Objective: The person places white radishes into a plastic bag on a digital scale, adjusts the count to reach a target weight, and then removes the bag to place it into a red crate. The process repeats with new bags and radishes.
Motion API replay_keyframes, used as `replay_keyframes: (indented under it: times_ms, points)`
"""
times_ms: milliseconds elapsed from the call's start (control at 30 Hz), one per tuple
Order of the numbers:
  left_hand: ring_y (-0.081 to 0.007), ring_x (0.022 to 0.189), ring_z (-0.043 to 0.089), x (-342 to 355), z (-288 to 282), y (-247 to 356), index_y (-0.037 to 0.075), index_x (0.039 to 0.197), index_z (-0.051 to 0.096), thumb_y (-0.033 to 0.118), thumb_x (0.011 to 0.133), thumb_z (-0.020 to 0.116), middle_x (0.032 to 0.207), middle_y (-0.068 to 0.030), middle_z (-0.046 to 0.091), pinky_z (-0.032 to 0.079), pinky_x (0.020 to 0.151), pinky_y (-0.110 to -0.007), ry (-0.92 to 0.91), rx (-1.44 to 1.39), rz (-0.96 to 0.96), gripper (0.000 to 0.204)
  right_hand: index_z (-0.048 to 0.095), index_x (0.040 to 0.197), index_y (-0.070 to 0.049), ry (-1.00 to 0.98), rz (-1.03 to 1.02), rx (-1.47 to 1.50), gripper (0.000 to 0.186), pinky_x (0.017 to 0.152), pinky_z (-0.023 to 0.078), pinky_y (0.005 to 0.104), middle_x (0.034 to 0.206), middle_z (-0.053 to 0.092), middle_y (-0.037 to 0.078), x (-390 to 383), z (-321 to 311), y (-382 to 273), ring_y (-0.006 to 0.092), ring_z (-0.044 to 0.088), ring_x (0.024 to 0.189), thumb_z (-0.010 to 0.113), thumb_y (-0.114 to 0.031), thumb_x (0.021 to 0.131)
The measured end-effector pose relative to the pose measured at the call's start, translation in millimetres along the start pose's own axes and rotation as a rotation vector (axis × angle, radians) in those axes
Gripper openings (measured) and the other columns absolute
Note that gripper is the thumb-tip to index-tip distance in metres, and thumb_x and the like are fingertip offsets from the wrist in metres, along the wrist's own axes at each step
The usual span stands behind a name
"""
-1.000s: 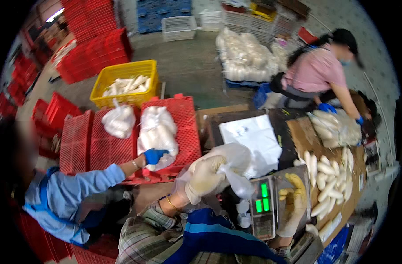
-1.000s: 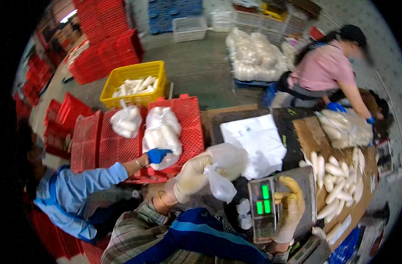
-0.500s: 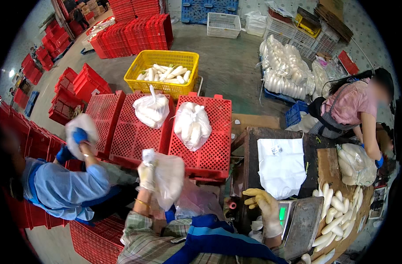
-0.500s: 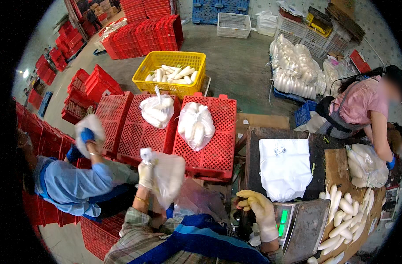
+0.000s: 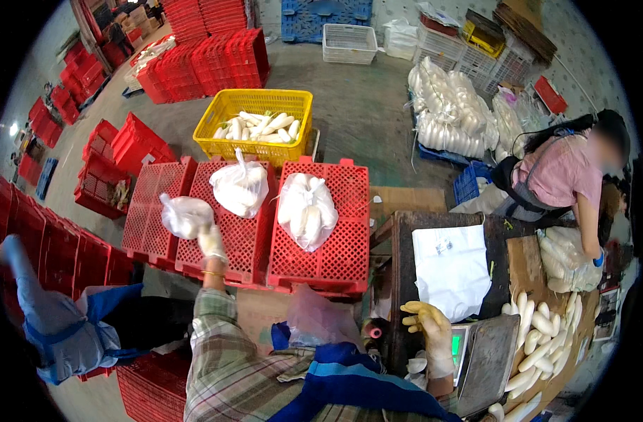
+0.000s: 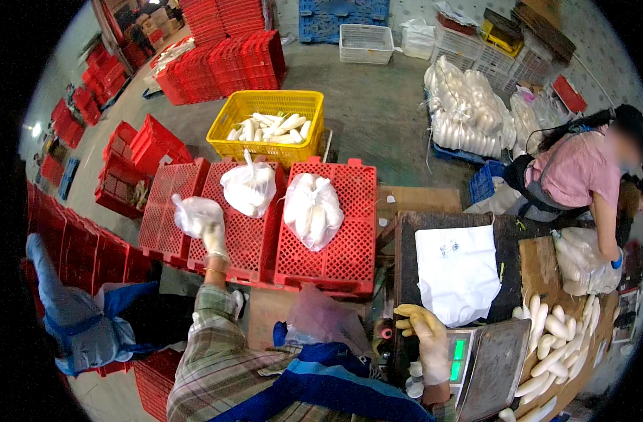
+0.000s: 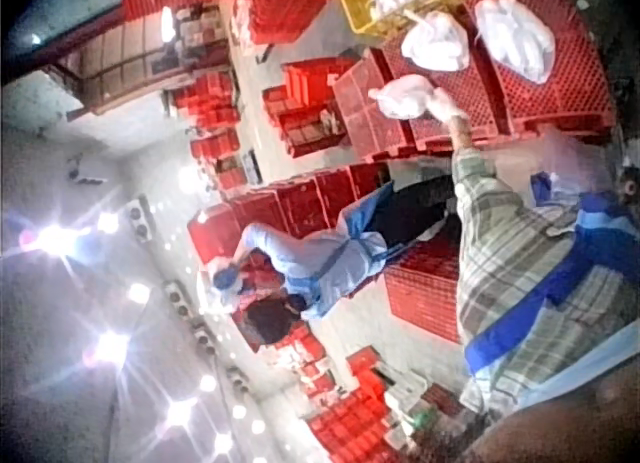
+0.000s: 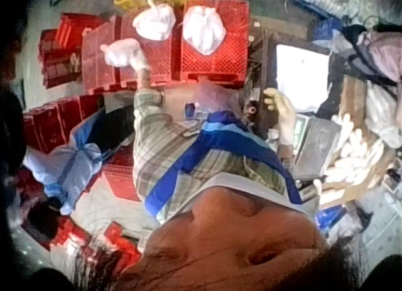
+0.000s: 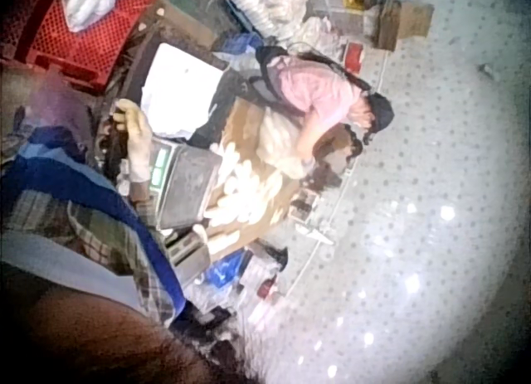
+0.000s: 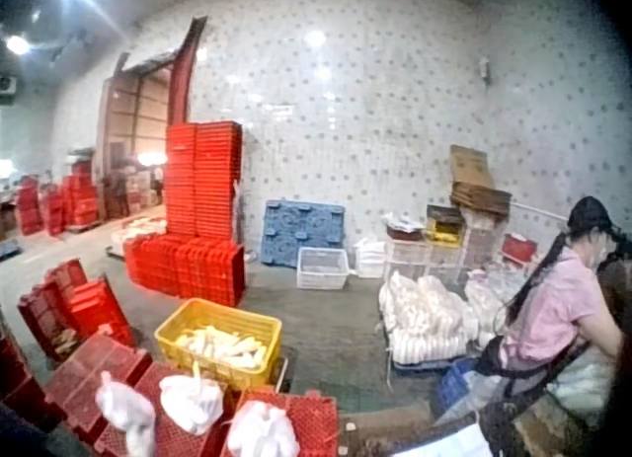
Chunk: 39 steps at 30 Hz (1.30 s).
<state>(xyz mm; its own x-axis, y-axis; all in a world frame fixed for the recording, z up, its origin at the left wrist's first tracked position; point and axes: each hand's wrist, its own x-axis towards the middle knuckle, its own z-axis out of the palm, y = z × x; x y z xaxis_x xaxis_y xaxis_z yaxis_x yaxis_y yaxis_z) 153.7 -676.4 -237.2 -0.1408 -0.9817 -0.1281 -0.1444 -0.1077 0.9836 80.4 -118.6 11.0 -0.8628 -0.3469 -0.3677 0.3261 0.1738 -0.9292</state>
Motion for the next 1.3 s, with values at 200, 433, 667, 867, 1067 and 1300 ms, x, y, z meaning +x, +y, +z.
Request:
replay_keyframes:
  times_ms: [200, 433, 667, 867, 1067, 1300]
  points:
    - [-0.0325, 0.115, 0.062, -147, 154, 31, -0.003, 0.128, 0.058, 0.025, 0.092, 0.063, 0.122, -0.0221, 0.065, 0.045, 0.101, -0.037, -0.647, 0.423, 0.298, 0.046, 0.061, 0.125, 0.000, -0.076, 0.027, 0.052, 0.033, 0.078, 0.051, 0.0239, 0.117, 0.068, 0.008, -10, 4, 10, 0.0117, 0.064, 0.093, 0.046, -0.023, 0.105]
    - [-0.0288, 0.119, 0.060, -364, 276, 95, 0.005, 0.128, 0.061, 0.017, 0.093, 0.061, 0.127, -0.0166, 0.063, 0.046, 0.102, -0.036, -1.345, 0.146, 0.831, 0.037, 0.054, 0.131, 0.001, 0.062, -0.051, 0.178, 0.039, 0.089, 0.049, 0.0273, 0.129, 0.061, 0.009, -57, -15, 29, 0.0142, 0.061, 0.105, 0.044, -0.027, 0.106]
    - [-0.0407, 0.143, 0.026, -457, 336, 33, -0.008, 0.143, 0.038, 0.022, 0.092, 0.047, 0.154, -0.0261, 0.029, 0.018, 0.118, -0.051, -1.249, 0.717, 1.294, 0.060, 0.056, 0.131, -0.001, 0.454, -0.059, 0.311, 0.035, 0.088, 0.050, 0.0265, 0.130, 0.061, 0.008, -127, -34, 53, 0.0146, 0.061, 0.108, 0.050, -0.021, 0.103]
    - [-0.0342, 0.130, 0.047, -481, 320, 70, 0.003, 0.122, 0.064, 0.019, 0.090, 0.055, 0.137, -0.0127, 0.056, 0.027, 0.113, -0.049, -1.379, 0.431, 1.567, 0.037, 0.060, 0.127, -0.001, 0.579, -0.160, 0.481, 0.033, 0.090, 0.050, 0.0269, 0.129, 0.061, 0.008, -155, -46, 94, 0.0148, 0.063, 0.106, 0.052, -0.023, 0.103]
    - [-0.0261, 0.114, 0.059, -522, 256, 126, -0.002, 0.103, 0.063, -0.006, 0.085, 0.060, 0.120, -0.0182, 0.065, 0.048, 0.095, -0.037, -1.589, -0.052, 0.684, 0.019, 0.053, 0.135, 0.001, 0.517, -0.170, 0.345, 0.041, 0.089, 0.048, 0.0248, 0.124, 0.062, 0.009, -127, -74, 93, 0.0139, 0.060, 0.109, 0.052, -0.025, 0.103]
    - [-0.0186, 0.106, 0.060, -548, 170, 121, -0.004, 0.120, 0.061, 0.005, 0.090, 0.062, 0.126, -0.0130, 0.062, 0.047, 0.094, -0.032, -2.252, -0.082, 0.368, 0.031, 0.060, 0.128, -0.003, 0.698, -0.187, 0.637, 0.048, 0.095, 0.045, 0.0323, 0.117, 0.065, 0.010, -28, -93, 121, 0.0186, 0.058, 0.105, 0.066, -0.035, 0.093]
